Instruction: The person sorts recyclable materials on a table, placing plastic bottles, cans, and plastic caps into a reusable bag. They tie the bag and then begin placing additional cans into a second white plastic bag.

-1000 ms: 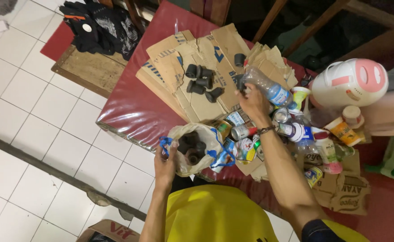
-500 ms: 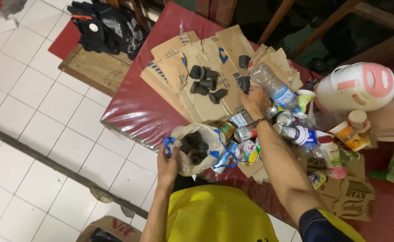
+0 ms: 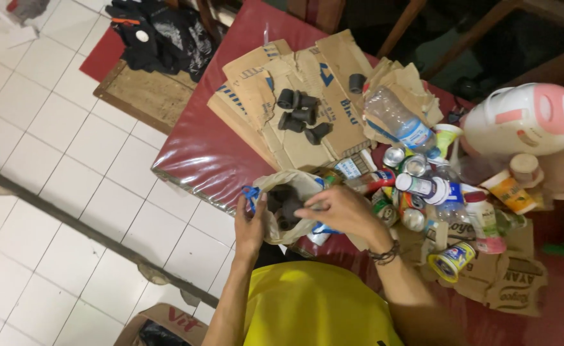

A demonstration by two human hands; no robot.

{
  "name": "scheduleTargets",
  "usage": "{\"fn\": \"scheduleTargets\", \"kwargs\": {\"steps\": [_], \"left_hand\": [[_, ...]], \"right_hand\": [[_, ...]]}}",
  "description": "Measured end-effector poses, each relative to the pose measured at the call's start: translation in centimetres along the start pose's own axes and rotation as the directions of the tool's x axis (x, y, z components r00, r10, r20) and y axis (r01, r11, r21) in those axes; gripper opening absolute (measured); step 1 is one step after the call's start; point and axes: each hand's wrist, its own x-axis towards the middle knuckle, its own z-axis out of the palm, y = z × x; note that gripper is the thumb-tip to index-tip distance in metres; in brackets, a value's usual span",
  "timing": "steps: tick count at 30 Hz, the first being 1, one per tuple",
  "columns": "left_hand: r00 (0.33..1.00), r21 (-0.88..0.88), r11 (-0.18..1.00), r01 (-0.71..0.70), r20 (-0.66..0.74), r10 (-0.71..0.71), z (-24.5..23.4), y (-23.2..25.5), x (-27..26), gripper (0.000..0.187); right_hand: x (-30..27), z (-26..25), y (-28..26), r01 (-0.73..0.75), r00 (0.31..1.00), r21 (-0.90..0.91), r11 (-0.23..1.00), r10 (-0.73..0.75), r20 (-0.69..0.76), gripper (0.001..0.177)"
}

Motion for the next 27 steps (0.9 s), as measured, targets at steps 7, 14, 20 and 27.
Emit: {"fn": "scheduleTargets", "kwargs": {"steps": [7,14,20,27], "left_hand": [[1.0,-0.053,0.999,0.001,0.003,-0.001,-0.2,-0.3,-0.7,0.048],[0.999,-0.057,0.997,0.046,0.004,-0.045,-0.7,0.0,-1.2,0.046],[0.998,-0.097,0.993,0.062,-0.003,-0.062,-0.6,0.4,-1.3,0.048],[0.995,-0.078,0.993,0.094,-0.016,-0.095,-0.4,0.4,-1.2,0.047]], "right_hand": [[4.4,-1.4,3.9,0.057,0.961,0.253,0.966,0.015,-0.275,0.045],[15.6,-2.2,13.6,-0.063,0.837,0.169,0.984,0.145,-0.528,0.044],[22.3,-2.1,16.2,-0.116,0.694,0.066,0.991,0.128,-0.709,0.034],[22.5,-2.7,13.5,-0.253,0.57,0.145,0.956,0.269,-0.776,0.025]]}}
